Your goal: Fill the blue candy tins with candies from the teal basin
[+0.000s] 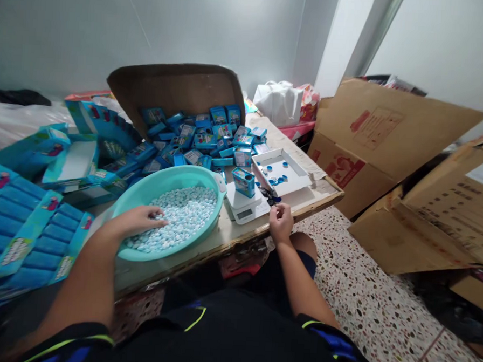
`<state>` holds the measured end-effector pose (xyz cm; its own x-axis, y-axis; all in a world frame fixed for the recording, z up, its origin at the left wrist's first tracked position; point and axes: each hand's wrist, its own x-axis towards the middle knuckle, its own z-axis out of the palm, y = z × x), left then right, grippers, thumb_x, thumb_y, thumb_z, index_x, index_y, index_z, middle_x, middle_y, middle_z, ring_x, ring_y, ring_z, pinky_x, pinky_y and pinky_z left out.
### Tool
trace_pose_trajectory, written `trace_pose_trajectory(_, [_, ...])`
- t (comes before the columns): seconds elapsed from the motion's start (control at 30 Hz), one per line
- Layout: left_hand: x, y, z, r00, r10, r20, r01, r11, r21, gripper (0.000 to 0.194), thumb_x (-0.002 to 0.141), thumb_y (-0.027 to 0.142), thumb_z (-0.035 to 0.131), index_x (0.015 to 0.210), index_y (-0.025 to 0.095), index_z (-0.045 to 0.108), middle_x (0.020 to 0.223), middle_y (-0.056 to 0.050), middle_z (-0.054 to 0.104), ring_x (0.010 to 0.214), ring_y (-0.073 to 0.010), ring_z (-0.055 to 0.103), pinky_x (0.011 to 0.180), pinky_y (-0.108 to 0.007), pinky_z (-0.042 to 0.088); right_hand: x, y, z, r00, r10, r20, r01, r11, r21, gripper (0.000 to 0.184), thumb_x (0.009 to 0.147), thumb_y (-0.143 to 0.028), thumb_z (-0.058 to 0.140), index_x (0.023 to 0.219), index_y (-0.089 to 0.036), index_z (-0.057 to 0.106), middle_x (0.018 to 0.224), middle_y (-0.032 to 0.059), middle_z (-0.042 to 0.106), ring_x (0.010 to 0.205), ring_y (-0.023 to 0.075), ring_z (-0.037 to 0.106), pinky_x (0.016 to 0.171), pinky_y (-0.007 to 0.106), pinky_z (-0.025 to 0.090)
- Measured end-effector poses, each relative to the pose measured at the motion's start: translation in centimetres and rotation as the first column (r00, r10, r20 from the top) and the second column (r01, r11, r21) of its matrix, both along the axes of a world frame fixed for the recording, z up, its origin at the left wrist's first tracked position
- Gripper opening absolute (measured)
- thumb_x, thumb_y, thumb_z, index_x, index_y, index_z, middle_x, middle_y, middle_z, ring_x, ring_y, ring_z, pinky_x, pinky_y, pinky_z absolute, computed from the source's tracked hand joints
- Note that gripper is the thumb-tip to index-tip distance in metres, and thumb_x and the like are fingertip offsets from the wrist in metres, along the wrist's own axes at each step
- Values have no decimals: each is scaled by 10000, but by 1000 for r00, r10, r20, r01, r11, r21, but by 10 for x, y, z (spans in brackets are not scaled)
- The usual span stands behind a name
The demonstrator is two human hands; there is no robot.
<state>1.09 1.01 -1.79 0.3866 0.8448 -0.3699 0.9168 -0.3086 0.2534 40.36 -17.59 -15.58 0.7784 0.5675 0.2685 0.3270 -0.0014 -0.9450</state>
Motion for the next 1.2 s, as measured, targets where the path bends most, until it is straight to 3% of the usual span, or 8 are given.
trace_pose_trajectory(0.2, [15,-25,19,995,73,73,-77,995,58,645,752,723,575,1066,186,745,960,-44,745,900,-265,654,791,-324,476,13,-13,-3,992,29,-120,-32,999,-25,282,897,-488,537,1051,-257,491,813,13,684,629,197,620,651,359,526])
trace_pose_trajectory(0.43, [14,-22,17,977,156,148,-167,984,64,521,803,636,686,1039,181,784,964,-36,754,910,-216,624,757,-278,423,9,-20,1,991,126,53,-122,990,-77,296,943,-427,583,1166,-233,564,895,19,668,750,170,660,697,319,545])
trace_pose_trajectory(0.63, [16,-24,18,968,226,110,-233,971,52,597,783,663,671,1069,158,809,861,-59,724,819,-225,616,720,-291,414,-1,3,58,949,139,282,-135,990,-31,240,993,-403,576,1178,-249,578,1093,99,673,996,251,707,871,425,617])
trace_pose_trajectory(0.8, [10,-26,37,971,151,185,-157,987,19,598,790,685,631,1028,163,797,961,-71,784,865,-248,646,782,-304,460,-1,61,98,796,413,442,-366,911,-192,703,885,-380,745,1516,-251,464,1534,166,567,1459,365,534,1199,550,498])
trace_pose_trajectory(0.9, [13,-19,58,966,126,224,-150,984,97,577,811,715,623,1009,203,801,923,-33,788,833,-243,655,757,-303,458,0,97,107,735,580,350,-512,814,-273,565,871,-303,702,1414,-200,584,1424,159,683,1310,344,664,1137,531,542])
trace_pose_trajectory(1.0, [24,-6,70,967,57,250,-101,981,168,553,834,708,609,961,203,794,835,-33,759,771,-235,641,691,-310,436,-9,120,127,791,511,337,-464,860,-214,475,860,-281,685,1321,-176,645,1329,160,739,1218,345,711,1068,517,570])
trace_pose_trajectory(1.1, [31,7,64,944,-59,325,0,984,177,547,846,701,606,909,189,789,813,-57,749,754,-233,644,688,-318,457,-34,130,160,850,383,362,-411,912,-1,468,907,-354,691,1346,-209,618,1366,149,720,1274,322,683,1103,494,546])
trace_pose_trajectory(1.2, [22,15,47,905,-101,412,22,981,192,531,871,695,636,939,194,799,905,-80,781,815,-242,685,734,-320,515,-73,141,186,810,500,306,-536,843,43,559,888,-397,739,1386,-236,545,1333,126,713,1231,300,688,1058,470,561])
